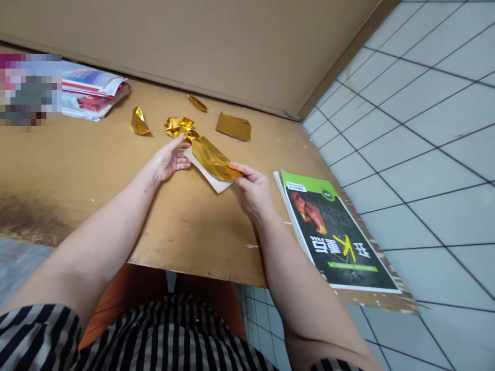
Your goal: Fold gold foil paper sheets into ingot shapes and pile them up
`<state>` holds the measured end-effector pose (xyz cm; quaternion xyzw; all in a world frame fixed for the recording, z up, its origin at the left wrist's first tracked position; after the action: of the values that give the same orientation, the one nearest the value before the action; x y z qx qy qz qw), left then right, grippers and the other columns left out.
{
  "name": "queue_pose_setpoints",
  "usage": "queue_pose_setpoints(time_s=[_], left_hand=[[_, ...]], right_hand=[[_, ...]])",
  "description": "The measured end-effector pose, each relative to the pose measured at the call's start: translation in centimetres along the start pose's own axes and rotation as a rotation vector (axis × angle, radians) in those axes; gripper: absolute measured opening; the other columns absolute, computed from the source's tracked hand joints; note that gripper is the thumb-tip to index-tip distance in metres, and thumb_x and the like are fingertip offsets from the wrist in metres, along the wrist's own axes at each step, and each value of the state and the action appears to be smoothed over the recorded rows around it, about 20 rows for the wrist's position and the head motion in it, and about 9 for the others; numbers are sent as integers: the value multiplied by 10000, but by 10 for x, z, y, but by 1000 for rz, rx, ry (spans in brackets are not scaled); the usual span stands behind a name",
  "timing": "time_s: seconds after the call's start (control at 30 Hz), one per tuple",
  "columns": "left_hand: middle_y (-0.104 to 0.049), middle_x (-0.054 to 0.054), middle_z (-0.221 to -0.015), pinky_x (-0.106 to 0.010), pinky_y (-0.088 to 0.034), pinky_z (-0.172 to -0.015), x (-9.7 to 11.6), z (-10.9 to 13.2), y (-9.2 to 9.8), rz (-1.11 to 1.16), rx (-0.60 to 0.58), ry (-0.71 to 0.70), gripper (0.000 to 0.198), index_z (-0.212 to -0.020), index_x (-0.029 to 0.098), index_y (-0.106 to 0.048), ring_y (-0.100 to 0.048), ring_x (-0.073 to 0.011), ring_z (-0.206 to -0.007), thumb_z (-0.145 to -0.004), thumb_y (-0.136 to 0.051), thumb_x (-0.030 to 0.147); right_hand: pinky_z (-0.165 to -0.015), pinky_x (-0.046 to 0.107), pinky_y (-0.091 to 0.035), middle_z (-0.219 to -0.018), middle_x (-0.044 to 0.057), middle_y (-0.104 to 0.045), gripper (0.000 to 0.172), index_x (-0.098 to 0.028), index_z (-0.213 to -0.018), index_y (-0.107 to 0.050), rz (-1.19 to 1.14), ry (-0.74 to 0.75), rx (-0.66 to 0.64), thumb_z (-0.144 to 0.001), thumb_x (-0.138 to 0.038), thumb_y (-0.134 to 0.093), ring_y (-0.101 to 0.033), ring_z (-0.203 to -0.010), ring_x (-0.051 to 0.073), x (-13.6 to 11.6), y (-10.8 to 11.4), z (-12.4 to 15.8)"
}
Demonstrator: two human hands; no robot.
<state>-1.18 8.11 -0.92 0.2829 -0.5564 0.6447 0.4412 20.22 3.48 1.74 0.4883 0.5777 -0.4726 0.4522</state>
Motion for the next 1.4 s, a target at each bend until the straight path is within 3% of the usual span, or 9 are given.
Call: queue_pose_setpoints(time_s=[0.13, 0.3, 0.43, 0.67, 0.87, 1.0, 1.2, 1.3, 1.4], left_hand=[[-693, -49, -711, -316, -557, -761, -4, 1, -4, -11, -24, -7, 445, -871, 175, -639, -677, -182, -704, -673, -808, 535], [-708, -13, -759, -336, -543, -873, -6, 3, -10, 3, 40, -48, 288, -829, 155, -626, -692, -172, -786, -600, -794, 105], [-725, -5, -844, -348, -539, -897, -2, 6, -15, -68, 46, -97, 518, -1051, 166, -630, -703, -192, -869, -575, -675, -34], [-724, -17, -778, -339, -555, -752, -16, 27, -48, -283, -355, 66, 801, -1300, 131, -533, -704, -195, -697, -540, -724, -36], [-747, -62, -881, -335, -541, -752, -23, 38, -61, -319, -549, 148, 599, -1084, 141, -649, -708, -203, -732, -517, -760, -18], [-729, -33, -821, -341, -531, -789, -15, 23, -40, -389, -409, 120, 495, -944, 137, -686, -694, -193, -732, -487, -758, -40], [-648, 27, -681, -309, -526, -774, 0, 2, -2, -451, -15, -75, 436, -896, 163, -664, -630, -156, -671, -515, -753, -29], [-626, 3, -722, -360, -515, -860, 7, 6, -1, -627, 124, -225, 435, -945, 178, -672, -649, -224, -813, -556, -721, -11], [-657, -68, -988, -415, -422, -1040, 18, 16, -14, -868, 147, -463, 427, -980, 195, -686, -581, -298, -1118, -593, -690, 13]], right_hand=[[-1007, 396, -464, -1127, 14, -686, 353, -280, -968, -750, 101, 64, -54, -622, -215, -716, -614, -1105, 214, -1, -5, 4], [-921, 363, -497, -1226, 33, -632, 414, -274, -1049, -733, 207, 20, -220, -644, -341, -781, -627, -1004, 196, 0, -21, 15], [-872, 340, -501, -1008, 33, -699, 399, -244, -980, -716, 156, -78, -224, -661, -471, -792, -634, -900, 170, 6, -23, 15], [-544, 240, -414, -685, -29, -640, 448, -222, -796, -649, 69, -145, -31, -544, -536, -844, -524, -577, 98, 12, -3, 2], [-450, 237, -335, -569, -47, -578, 350, -220, -657, -593, 61, -150, 17, -571, -459, -834, -423, -456, 75, 9, 3, 2], [-432, 235, -301, -548, -58, -534, 311, -230, -649, -554, 96, -88, 143, -619, -431, -790, -387, -440, 73, 9, 16, -2], [-465, 257, -249, -449, -80, -394, 333, -245, -550, -452, 485, -86, 81, -648, -417, -720, -317, -435, 84, 10, 12, -2], [-499, 276, -231, -442, -65, -380, 315, -250, -520, -424, 784, -24, 48, -682, -376, -662, -322, -462, 105, 6, 8, -3], [-526, 291, -232, -474, -37, -424, 284, -259, -524, -424, 955, -9, 46, -707, -349, -621, -358, -499, 135, 4, 8, -6]])
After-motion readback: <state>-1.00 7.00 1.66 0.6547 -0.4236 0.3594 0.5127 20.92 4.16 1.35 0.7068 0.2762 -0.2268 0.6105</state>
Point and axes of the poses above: each hand's wrist, its own z-axis away from the middle knuckle, its own y-axis out of the back of the hand, x = y × z, the point moved 6 cm from there along -z, towards the middle knuckle
